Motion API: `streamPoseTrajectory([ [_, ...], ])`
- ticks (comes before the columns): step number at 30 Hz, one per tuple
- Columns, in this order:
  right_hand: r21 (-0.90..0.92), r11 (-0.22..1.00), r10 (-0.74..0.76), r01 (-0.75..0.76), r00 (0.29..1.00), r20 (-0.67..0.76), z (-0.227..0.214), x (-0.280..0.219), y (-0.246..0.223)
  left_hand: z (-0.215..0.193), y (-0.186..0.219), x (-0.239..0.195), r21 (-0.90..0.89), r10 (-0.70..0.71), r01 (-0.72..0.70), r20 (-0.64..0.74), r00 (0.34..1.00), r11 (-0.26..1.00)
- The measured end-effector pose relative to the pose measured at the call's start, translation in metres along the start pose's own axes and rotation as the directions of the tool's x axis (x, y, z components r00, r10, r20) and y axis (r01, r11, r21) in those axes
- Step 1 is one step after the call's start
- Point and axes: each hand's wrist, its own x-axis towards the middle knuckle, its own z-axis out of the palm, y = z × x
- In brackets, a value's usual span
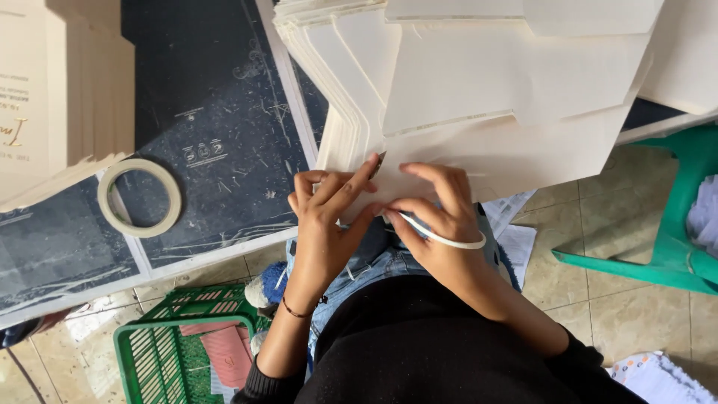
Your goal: Peeling the protective paper backing from adhesive strips on a stack of paper envelopes and organizing them.
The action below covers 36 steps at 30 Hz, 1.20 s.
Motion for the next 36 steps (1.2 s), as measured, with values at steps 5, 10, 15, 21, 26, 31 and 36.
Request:
streamPoseTrajectory([
  [5,-0.065,0.995,0.066,-0.072,0.994,-0.091,-0.028,-0.008,0.012,0.004,-0.004,-0.004,0.109,0.03,-0.026,-0.035,0.999,0.994],
  [10,-0.053,0.973,0.217,-0.225,0.968,-0.124,-0.078,-0.014,0.058,0.007,0.002,-0.004,0.141,0.013,-0.009,-0.028,1.0,0.99],
  [15,-0.045,0.963,0.256,-0.267,0.953,-0.164,-0.075,-0.015,0.065,0.022,0.019,0.002,0.384,0.062,-0.03,-0.072,0.996,0.923],
  [21,-0.154,0.972,0.154,-0.176,0.977,-0.145,-0.082,-0.007,0.049,0.068,0.048,0.03,0.397,0.272,-0.244,-0.016,0.962,0.885],
  [26,-0.093,0.99,0.095,-0.109,0.985,-0.145,-0.11,0.018,0.015,0.042,0.081,0.049,0.581,0.358,-0.42,0.225,0.906,0.698],
  [31,-0.154,0.986,0.026,-0.058,0.979,-0.201,-0.106,0.03,0.008,0.021,0.095,0.076,0.741,0.45,-0.391,0.134,0.883,0.546],
  [36,-0.21,0.978,-0.074,0.01,0.951,-0.3,-0.088,0.023,0.017,0.03,0.058,0.076,0.821,0.697,-0.358,-0.067,0.714,0.445],
])
